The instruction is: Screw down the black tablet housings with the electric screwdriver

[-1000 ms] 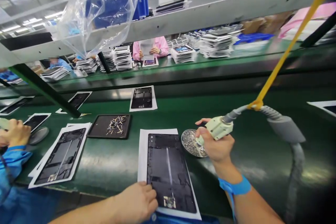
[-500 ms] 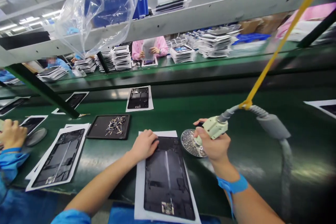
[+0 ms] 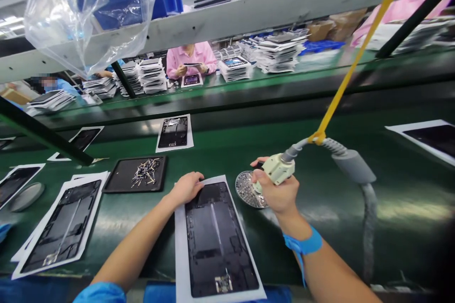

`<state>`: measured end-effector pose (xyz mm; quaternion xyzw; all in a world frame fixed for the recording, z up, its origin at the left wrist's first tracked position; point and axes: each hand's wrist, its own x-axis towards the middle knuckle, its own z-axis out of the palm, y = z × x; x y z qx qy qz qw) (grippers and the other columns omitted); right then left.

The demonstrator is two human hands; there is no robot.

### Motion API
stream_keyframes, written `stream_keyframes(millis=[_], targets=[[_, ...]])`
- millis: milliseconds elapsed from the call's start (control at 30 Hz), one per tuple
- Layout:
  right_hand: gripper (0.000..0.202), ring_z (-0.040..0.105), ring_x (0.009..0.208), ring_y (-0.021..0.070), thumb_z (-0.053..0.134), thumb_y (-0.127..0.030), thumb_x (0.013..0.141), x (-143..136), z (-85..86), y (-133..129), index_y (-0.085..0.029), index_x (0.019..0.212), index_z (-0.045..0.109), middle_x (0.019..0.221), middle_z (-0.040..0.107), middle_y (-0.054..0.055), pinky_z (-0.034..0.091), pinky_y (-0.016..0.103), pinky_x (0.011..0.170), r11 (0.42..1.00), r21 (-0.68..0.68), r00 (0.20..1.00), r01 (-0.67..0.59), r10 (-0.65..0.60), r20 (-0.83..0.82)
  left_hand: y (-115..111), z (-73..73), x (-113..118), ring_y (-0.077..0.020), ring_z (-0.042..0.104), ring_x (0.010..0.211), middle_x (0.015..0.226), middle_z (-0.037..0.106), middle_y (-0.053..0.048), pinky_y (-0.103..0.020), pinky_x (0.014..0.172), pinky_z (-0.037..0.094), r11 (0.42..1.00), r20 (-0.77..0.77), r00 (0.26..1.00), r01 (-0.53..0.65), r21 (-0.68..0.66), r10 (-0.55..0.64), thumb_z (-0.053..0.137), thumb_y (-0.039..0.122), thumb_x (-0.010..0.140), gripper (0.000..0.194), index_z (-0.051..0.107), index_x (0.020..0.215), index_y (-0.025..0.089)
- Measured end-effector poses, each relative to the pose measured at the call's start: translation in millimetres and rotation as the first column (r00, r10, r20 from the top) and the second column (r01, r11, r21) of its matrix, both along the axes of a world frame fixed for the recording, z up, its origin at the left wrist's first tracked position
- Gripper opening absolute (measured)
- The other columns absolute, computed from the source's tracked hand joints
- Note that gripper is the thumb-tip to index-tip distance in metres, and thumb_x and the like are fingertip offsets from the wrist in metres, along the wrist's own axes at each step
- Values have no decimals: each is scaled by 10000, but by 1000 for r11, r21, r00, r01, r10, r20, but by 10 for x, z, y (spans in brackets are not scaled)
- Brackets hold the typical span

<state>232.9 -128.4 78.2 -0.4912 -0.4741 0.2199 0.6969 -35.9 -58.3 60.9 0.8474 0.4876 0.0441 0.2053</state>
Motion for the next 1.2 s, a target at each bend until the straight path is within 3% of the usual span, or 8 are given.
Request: stream_keyframes(millis=[100,233,333,500,600,733,900,1200], targets=[[249,630,515,152,766,-343,795,0,2,-7,-177,965,689,682,687,6,554,294,541,1000,-22,1000,-3,4,8,72,57,70,-189,681,947,997,730,-47,-269,869,510,989,10,993,118,-84,-118,546,214,989,173,716,1017,190],[239,627,505,149,764,-352,811,-2,5,-11,-178,957,689,653,676,1,547,284,533,999,-25,1000,-20,20,1,159,63,164,-178,668,964,991,711,-64,-253,892,496,938,35,939,344,-33,-343,492,200,1020,235,720,970,175],[249,626,501,151,776,-367,803,-3,14,-22,-177,939,691,650,675,3,544,283,525,1000,-23,1000,-9,10,7,198,12,211,-179,664,968,992,701,-68,-258,893,501,917,42,917,399,-28,-397,497,204,1022,220,713,993,173],[237,619,485,155,796,-347,782,1,23,-36,-179,915,694,646,679,3,534,277,499,997,-53,999,47,-47,3,127,-112,147,-238,638,1038,1105,700,-94,-354,951,513,974,70,978,188,127,-198,681,288,935,264,675,1170,169],[202,622,485,167,790,-344,796,5,15,-31,-190,892,702,638,682,5,528,289,494,999,-23,999,43,-43,7,64,-64,-85,-251,618,1078,1165,692,-102,-381,980,502,967,132,984,86,239,-120,683,309,934,300,671,1206,181],[166,630,494,175,785,-346,813,24,-18,-24,-213,885,717,618,677,-6,529,303,529,999,-14,998,39,-39,50,113,265,-711,-223,654,984,991,727,-76,-336,938,493,972,98,992,-98,214,79,565,255,981,182,734,972,187],[210,640,502,179,795,-359,804,36,-58,-22,-236,952,712,653,696,-15,538,310,537,999,-19,999,28,-27,25,170,646,-1347,-194,676,781,811,732,-26,-271,732,463,955,-177,939,-294,38,296,591,203,909,156,733,847,192],[149,615,473,164,787,-329,774,9,-36,-9,-212,805,700,680,699,13,522,291,467,997,-41,998,64,-63,25,84,536,-1131,-287,723,904,896,768,-127,-332,762,502,968,-500,831,-237,76,243,565,156,859,198,751,795,185]])
